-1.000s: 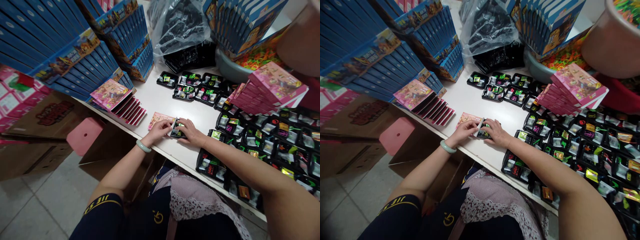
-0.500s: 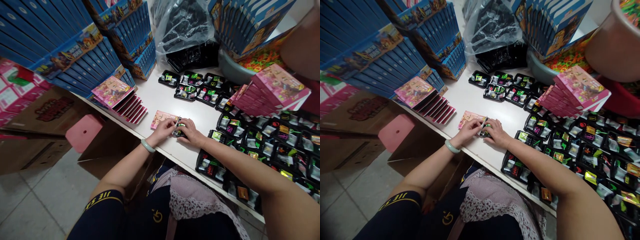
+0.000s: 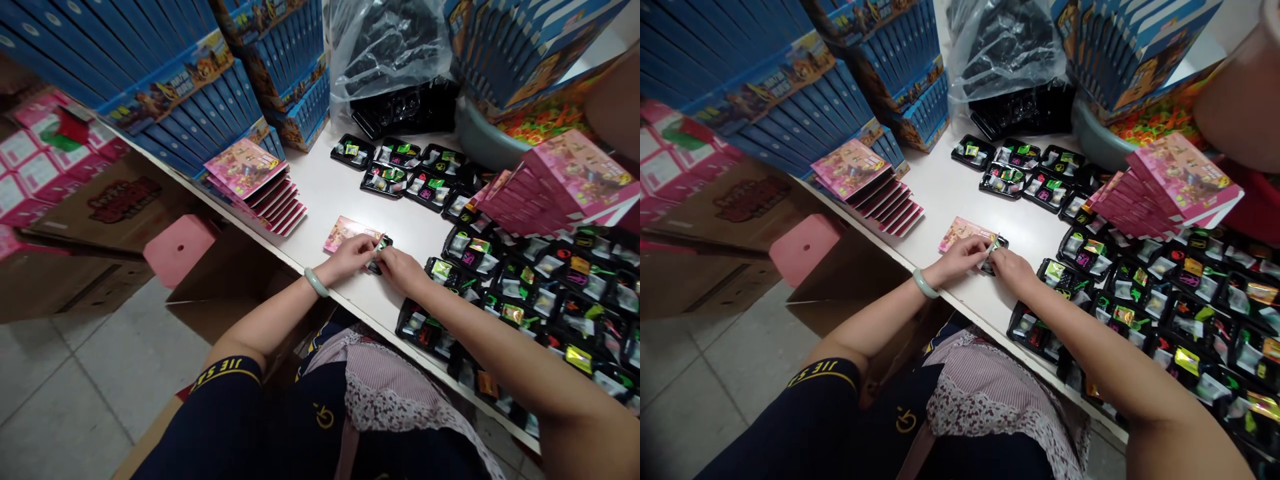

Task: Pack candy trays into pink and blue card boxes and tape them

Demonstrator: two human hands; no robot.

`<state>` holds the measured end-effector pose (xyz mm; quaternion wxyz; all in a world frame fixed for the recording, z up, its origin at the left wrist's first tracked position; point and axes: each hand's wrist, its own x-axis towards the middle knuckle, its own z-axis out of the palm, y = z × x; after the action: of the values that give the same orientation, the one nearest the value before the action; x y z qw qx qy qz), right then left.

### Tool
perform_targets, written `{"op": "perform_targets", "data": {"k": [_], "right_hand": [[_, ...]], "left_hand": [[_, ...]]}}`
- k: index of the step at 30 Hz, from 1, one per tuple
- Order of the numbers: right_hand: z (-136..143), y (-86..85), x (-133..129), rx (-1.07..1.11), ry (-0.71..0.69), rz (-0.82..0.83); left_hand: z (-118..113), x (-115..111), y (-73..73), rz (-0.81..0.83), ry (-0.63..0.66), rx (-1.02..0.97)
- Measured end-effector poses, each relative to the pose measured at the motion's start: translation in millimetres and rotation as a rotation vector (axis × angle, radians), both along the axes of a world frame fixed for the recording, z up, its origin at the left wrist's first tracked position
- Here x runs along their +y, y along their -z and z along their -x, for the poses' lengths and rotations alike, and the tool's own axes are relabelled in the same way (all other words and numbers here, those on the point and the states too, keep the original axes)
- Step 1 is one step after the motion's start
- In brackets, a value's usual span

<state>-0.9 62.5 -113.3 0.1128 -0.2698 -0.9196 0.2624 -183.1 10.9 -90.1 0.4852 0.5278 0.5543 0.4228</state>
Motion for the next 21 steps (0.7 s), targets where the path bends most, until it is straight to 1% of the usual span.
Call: {"op": "perform_targets", "data": {"k": [2, 5, 7, 9, 10, 11, 13, 15, 17, 18, 19, 20, 21], "right_hand": [[4.5, 2.2, -1.8, 0.137, 0.087, 0.14], [6.0, 3.5, -2.6, 0.346, 0.299, 0.385], [5.9, 2.4, -3.0, 0.425, 0.442, 0.576], [6.3, -2.4, -5.1, 0.487, 0.538, 0.728], [6.8, -7.0, -7.3, 0.528, 0.568, 0.771], [7.5, -13.3, -10.2, 0.578, 0.59, 0.787], [9.9, -31.4, -17.8, 0.695, 0.601, 0.777], [16.3, -55.6, -24.9, 0.827, 0.565, 0.75], [31.4, -82.1, -28.0, 0.958, 0.489, 0.731], [43.8, -95.0, -27.9, 1.012, 0.431, 0.737], [59.6, -107.0, -26.9, 1.049, 0.361, 0.762], [78.6, -117.8, -25.5, 1.07, 0.285, 0.805], [100.3, -127.3, -24.0, 1.072, 0.211, 0.867]], "left_hand": [[-2.7, 0.5, 0.2, 0.025, -0.002, -0.001], [-2.2, -0.1, -0.1, 0.01, -0.059, 0.012], [-2.9, -1.5, -2.7, -0.027, -0.088, -0.012], [-6.6, -3.5, -10.3, -0.072, -0.072, -0.047], [-9.2, -4.8, -17.1, -0.106, -0.052, -0.054], [-11.8, -6.5, -26.4, -0.156, -0.028, -0.044], [-15.2, -11.4, -52.9, -0.297, 0.039, 0.041], [-13.5, -18.2, -87.6, -0.476, 0.12, 0.208], [-4.2, -25.9, -124.4, -0.643, 0.177, 0.416], [3.9, -29.5, -141.1, -0.711, 0.173, 0.523], [14.7, -32.8, -155.6, -0.763, 0.14, 0.626], [28.1, -35.5, -167.2, -0.795, 0.085, 0.718], [43.8, -37.7, -175.5, -0.809, 0.013, 0.793]]}}
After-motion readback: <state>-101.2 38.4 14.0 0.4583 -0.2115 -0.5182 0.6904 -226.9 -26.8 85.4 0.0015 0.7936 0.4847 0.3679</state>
